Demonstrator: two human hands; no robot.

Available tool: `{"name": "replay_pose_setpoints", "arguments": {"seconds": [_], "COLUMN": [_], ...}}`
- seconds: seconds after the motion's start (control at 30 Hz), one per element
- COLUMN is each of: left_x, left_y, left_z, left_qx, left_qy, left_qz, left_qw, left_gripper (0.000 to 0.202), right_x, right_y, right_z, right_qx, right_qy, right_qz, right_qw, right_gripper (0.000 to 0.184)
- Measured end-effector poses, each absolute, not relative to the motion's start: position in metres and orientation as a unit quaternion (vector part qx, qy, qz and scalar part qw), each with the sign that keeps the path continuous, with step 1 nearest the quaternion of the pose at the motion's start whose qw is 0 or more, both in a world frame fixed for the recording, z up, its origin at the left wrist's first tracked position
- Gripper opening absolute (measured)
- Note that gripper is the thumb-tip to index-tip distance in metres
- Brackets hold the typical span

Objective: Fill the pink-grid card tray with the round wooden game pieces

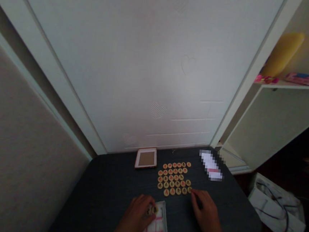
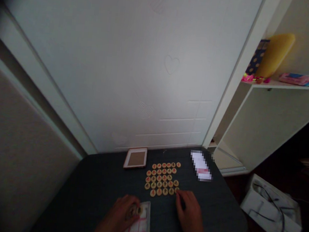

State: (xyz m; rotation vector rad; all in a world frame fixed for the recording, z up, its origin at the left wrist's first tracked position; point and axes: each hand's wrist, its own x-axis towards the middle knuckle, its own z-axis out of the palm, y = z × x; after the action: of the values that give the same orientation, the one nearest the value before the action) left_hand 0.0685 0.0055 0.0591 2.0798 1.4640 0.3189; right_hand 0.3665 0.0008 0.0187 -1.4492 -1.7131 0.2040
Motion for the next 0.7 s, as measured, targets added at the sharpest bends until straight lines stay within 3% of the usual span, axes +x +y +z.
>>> {"name": "replay_pose_setpoints", "arguments": {"seconds": [0.43, 0.57, 0.7], "left_x": [0.065, 0.064, 0.062], "left_y": [0.008, 0.01, 0.009], "left_z": [0.069, 0.067, 0.067], "left_qx": [0.754, 0.756, 0.759], "left_qy": [0.558, 0.554, 0.543], "left_qz": [0.118, 0.124, 0.142], "left_qw": [0.326, 0.325, 0.33], "left_gripper": [0.017, 0.022, 0.015], "right_x": [0.374, 0.369, 0.37], "right_y": [0.047, 0.071, 0.086], "right_z": [0.039, 0.045, 0.042], "right_qx": [-0.571, -0.58, -0.59], "right_qy": [-0.696, -0.7, -0.701], "right_qz": [0.142, 0.162, 0.179], "right_qw": [0.411, 0.384, 0.358], "right_gripper": [0.026, 0.026, 0.028]}}
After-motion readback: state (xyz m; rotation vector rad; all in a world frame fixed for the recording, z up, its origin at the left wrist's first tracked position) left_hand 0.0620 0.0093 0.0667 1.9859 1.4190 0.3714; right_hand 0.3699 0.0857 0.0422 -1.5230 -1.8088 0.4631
